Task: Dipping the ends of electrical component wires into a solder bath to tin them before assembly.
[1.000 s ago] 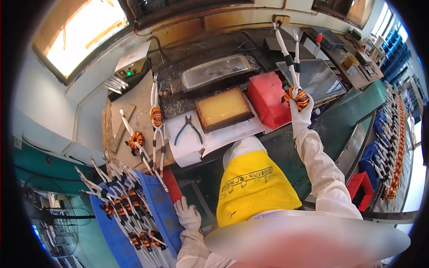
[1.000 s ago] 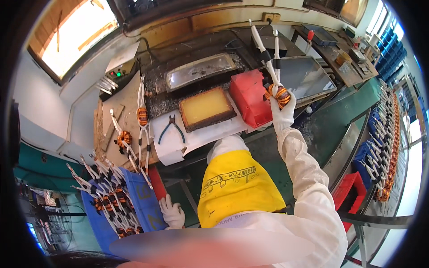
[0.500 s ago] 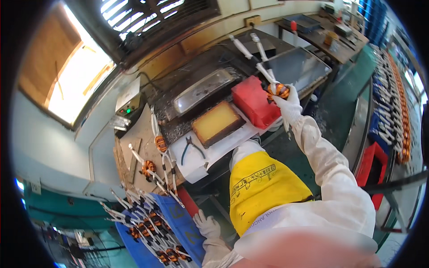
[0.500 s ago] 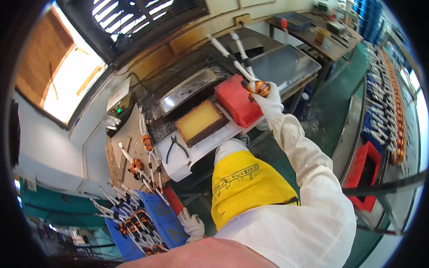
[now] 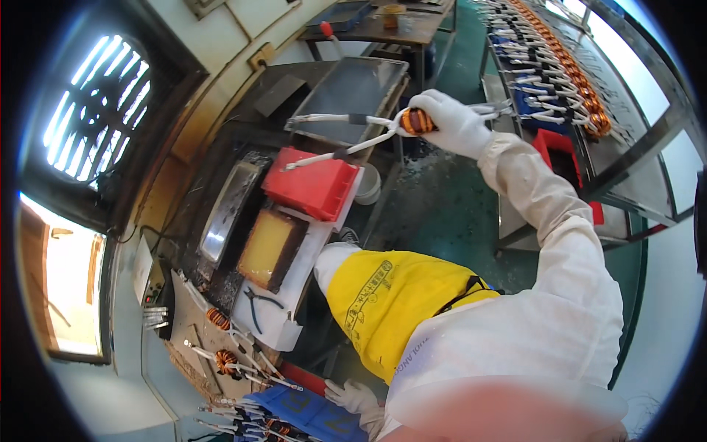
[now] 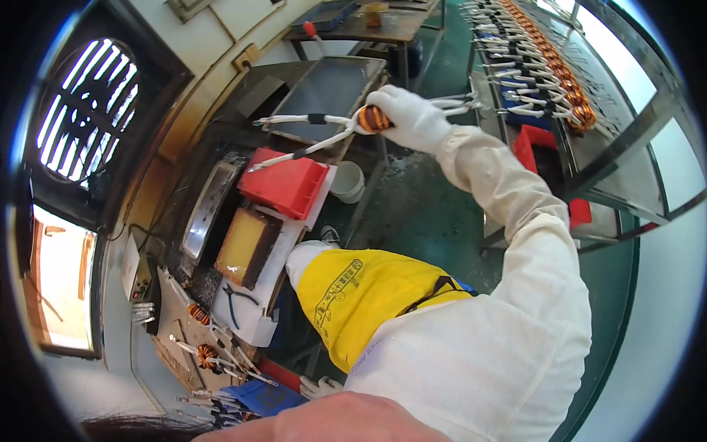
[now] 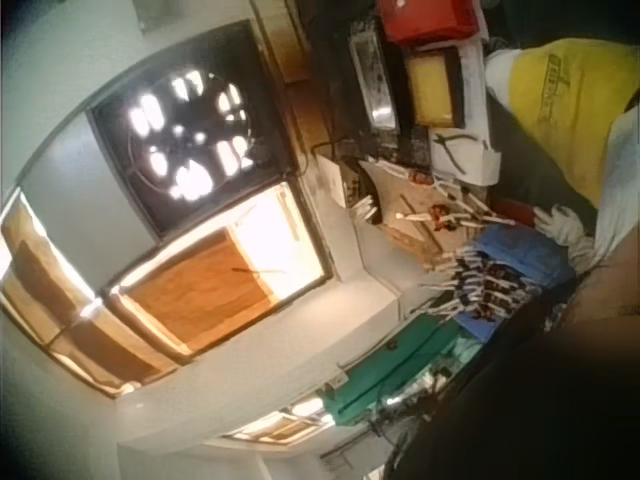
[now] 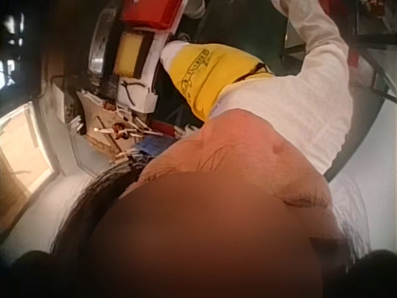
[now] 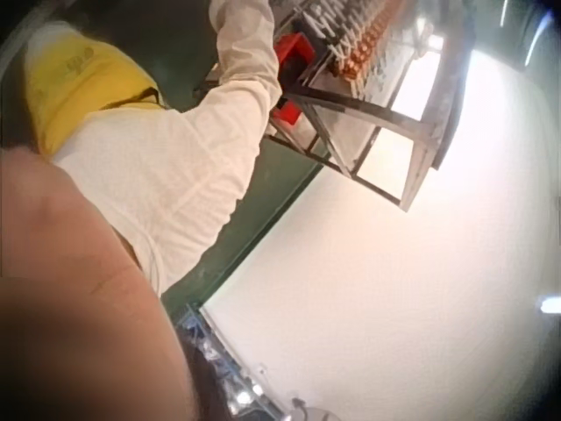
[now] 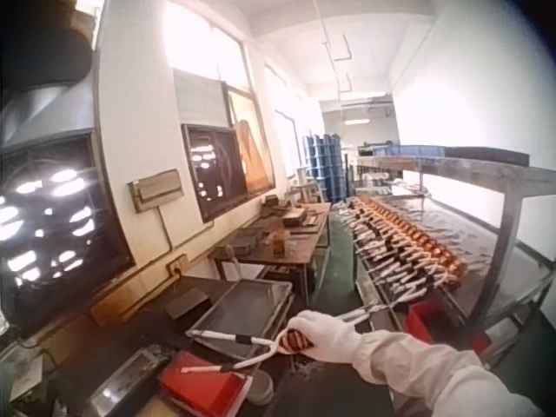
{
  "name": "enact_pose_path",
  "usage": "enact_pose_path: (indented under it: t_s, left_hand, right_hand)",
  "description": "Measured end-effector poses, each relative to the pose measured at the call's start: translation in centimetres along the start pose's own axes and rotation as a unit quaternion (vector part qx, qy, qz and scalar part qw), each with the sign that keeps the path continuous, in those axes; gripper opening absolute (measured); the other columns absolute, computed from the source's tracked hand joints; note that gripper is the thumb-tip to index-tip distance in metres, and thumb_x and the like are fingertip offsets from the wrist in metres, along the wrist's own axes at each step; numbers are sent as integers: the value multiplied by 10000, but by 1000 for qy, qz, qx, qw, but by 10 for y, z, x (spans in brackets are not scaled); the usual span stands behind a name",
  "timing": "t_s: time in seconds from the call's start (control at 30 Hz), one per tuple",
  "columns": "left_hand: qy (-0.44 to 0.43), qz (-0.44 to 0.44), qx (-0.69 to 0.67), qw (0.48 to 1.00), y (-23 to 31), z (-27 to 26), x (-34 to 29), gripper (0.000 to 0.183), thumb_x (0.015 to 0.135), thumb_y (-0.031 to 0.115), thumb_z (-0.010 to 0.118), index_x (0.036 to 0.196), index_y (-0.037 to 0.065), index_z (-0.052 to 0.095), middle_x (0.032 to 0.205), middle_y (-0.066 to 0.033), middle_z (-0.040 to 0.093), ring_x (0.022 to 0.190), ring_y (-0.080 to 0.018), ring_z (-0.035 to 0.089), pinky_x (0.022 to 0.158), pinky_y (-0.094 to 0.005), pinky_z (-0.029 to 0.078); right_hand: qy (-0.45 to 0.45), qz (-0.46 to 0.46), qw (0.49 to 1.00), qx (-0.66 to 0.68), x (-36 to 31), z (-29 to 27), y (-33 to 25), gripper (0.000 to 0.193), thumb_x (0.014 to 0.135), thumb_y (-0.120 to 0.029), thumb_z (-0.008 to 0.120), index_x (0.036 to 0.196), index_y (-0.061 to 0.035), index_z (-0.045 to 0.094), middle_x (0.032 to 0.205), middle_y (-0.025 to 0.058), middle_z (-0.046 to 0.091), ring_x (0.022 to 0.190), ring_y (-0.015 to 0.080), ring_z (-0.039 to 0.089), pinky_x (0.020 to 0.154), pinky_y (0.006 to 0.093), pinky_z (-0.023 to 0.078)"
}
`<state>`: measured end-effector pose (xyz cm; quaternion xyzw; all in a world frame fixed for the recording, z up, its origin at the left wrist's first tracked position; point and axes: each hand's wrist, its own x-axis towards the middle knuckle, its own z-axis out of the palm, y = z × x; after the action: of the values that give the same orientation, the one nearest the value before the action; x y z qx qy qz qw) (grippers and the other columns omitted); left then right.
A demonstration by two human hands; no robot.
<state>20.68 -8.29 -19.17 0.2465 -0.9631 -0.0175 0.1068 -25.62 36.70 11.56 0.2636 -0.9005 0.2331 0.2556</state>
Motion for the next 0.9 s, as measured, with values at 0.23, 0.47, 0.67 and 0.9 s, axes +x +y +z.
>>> enact_pose_path:
  t_s: [0.23, 0.47, 0.67, 0.9]
  left_hand:
    - [-14, 12, -2, 1000, 1, -1, 1, 76, 880, 82, 644, 862, 64, 716, 1550, -206, 414, 1400, -506, 366, 1182, -603, 312]
    - [-30, 5, 1, 1000, 6, -10, 5, 56, 874, 93, 668, 880, 76, 721, 1555, -205, 409, 1402, -514, 360, 1182, -589, 317]
    - [-64, -11, 4, 998, 11, -16, 8, 74, 873, 110, 680, 906, 69, 732, 1569, -203, 391, 1408, -508, 351, 1179, -586, 312]
    - [-62, -4, 19, 998, 11, -16, 7, 91, 879, 114, 673, 920, 73, 743, 1573, -224, 378, 1396, -515, 360, 1178, -573, 320]
  right_hand:
    - [-88, 64, 980, -164, -70, -114, 54, 483, 738, -7, 751, 1189, -77, 592, 1137, 140, 623, 1115, 372, 605, 953, 424, 507]
    - [-172, 152, 922, -313, -137, -224, 122, 438, 756, -62, 798, 1146, -73, 599, 1115, 141, 632, 1108, 359, 615, 952, 406, 504]
    - [-265, 308, 817, -410, -185, -284, 176, 469, 787, -10, 734, 1216, -139, 593, 1184, 139, 629, 1178, 367, 588, 987, 439, 490]
    - [-282, 565, 628, -454, -227, -287, 239, 323, 960, -282, 607, 1279, -253, 565, 1329, 123, 567, 1239, 349, 592, 1018, 471, 475]
